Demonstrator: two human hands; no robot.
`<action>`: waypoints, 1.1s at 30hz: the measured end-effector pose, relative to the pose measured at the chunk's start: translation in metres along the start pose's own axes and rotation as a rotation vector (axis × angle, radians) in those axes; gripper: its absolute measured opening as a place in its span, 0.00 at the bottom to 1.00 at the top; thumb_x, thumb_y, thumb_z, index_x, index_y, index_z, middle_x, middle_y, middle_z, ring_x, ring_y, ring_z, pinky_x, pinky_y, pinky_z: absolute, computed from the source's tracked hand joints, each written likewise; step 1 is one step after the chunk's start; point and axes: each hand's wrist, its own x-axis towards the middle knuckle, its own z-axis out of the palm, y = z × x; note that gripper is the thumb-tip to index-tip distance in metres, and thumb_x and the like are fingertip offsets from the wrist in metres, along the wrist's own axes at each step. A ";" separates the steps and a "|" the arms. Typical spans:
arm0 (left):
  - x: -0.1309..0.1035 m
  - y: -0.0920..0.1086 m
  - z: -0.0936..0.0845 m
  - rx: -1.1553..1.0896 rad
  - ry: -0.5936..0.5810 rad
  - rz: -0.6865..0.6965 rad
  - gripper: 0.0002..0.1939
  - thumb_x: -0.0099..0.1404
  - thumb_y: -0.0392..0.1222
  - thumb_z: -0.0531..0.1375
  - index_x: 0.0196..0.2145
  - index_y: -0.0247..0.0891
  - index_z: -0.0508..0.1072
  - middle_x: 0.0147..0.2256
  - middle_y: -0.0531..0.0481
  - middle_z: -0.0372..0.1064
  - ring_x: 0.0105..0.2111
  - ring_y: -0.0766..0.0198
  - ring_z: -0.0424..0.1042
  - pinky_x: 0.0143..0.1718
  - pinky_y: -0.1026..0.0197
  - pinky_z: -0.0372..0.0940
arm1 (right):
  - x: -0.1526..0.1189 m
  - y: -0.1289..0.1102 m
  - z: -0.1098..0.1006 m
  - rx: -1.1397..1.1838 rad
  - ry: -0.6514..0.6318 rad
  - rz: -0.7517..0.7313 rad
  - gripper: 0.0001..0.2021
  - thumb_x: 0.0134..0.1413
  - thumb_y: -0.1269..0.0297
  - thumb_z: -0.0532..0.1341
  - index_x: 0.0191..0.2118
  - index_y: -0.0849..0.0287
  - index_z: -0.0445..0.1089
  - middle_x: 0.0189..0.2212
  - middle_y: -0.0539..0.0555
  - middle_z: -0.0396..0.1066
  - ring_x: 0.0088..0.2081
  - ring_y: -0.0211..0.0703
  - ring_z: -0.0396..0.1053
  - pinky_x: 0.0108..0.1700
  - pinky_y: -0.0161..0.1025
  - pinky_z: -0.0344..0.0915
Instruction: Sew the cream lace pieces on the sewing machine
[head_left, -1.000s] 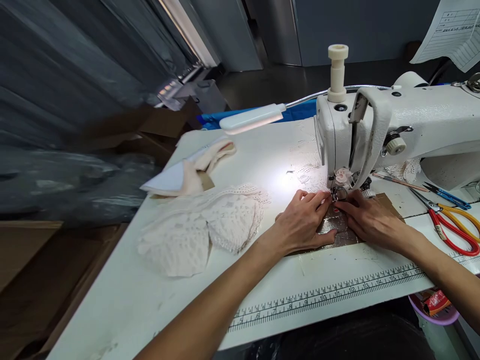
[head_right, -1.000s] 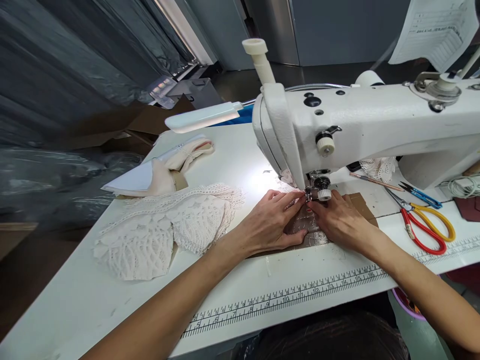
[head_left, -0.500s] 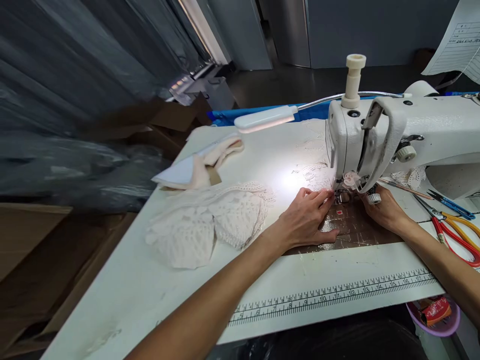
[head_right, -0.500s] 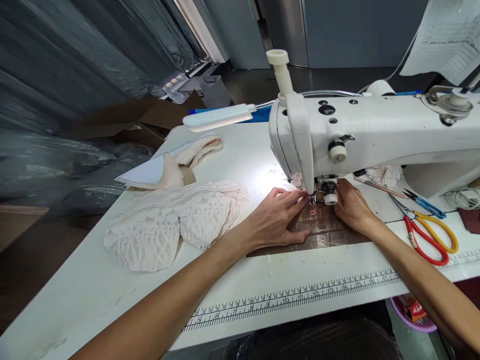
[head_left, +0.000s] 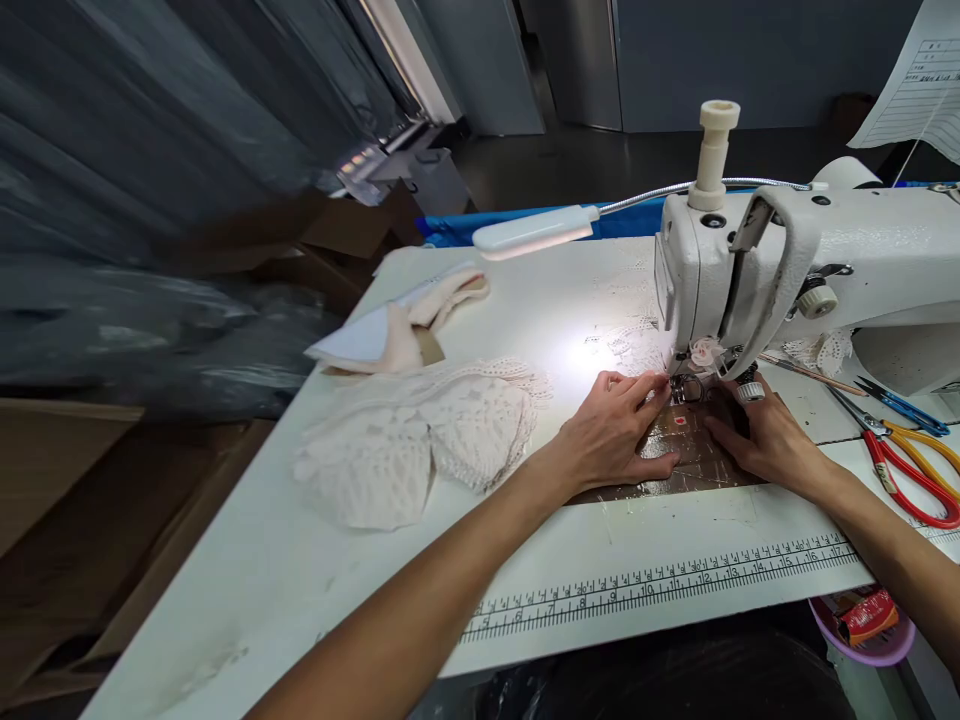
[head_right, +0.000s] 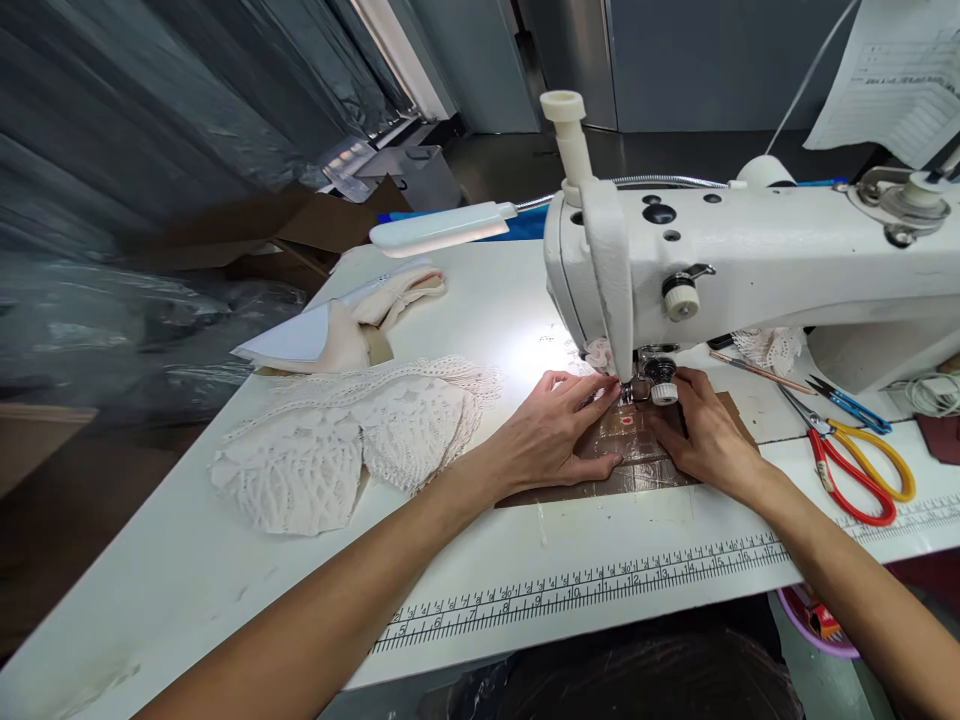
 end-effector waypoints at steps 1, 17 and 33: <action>-0.001 0.000 0.001 -0.011 0.004 -0.004 0.32 0.66 0.58 0.55 0.58 0.30 0.63 0.53 0.35 0.66 0.48 0.50 0.69 0.50 0.47 0.61 | -0.002 0.000 0.001 -0.003 0.007 0.011 0.20 0.61 0.55 0.56 0.54 0.60 0.65 0.56 0.67 0.65 0.52 0.58 0.69 0.51 0.56 0.70; 0.003 -0.002 0.006 -0.141 0.028 -0.163 0.34 0.73 0.54 0.49 0.65 0.27 0.46 0.59 0.28 0.62 0.62 0.43 0.60 0.64 0.36 0.49 | -0.003 0.003 0.010 -0.024 0.088 0.026 0.17 0.62 0.58 0.52 0.52 0.59 0.67 0.53 0.64 0.67 0.50 0.56 0.69 0.50 0.52 0.69; 0.027 -0.014 -0.015 -0.156 -0.324 -0.253 0.55 0.64 0.67 0.57 0.70 0.25 0.36 0.69 0.29 0.43 0.70 0.43 0.43 0.69 0.37 0.36 | -0.013 0.023 0.019 -0.283 -0.028 0.043 0.29 0.65 0.47 0.43 0.59 0.59 0.66 0.50 0.67 0.69 0.37 0.56 0.73 0.37 0.51 0.70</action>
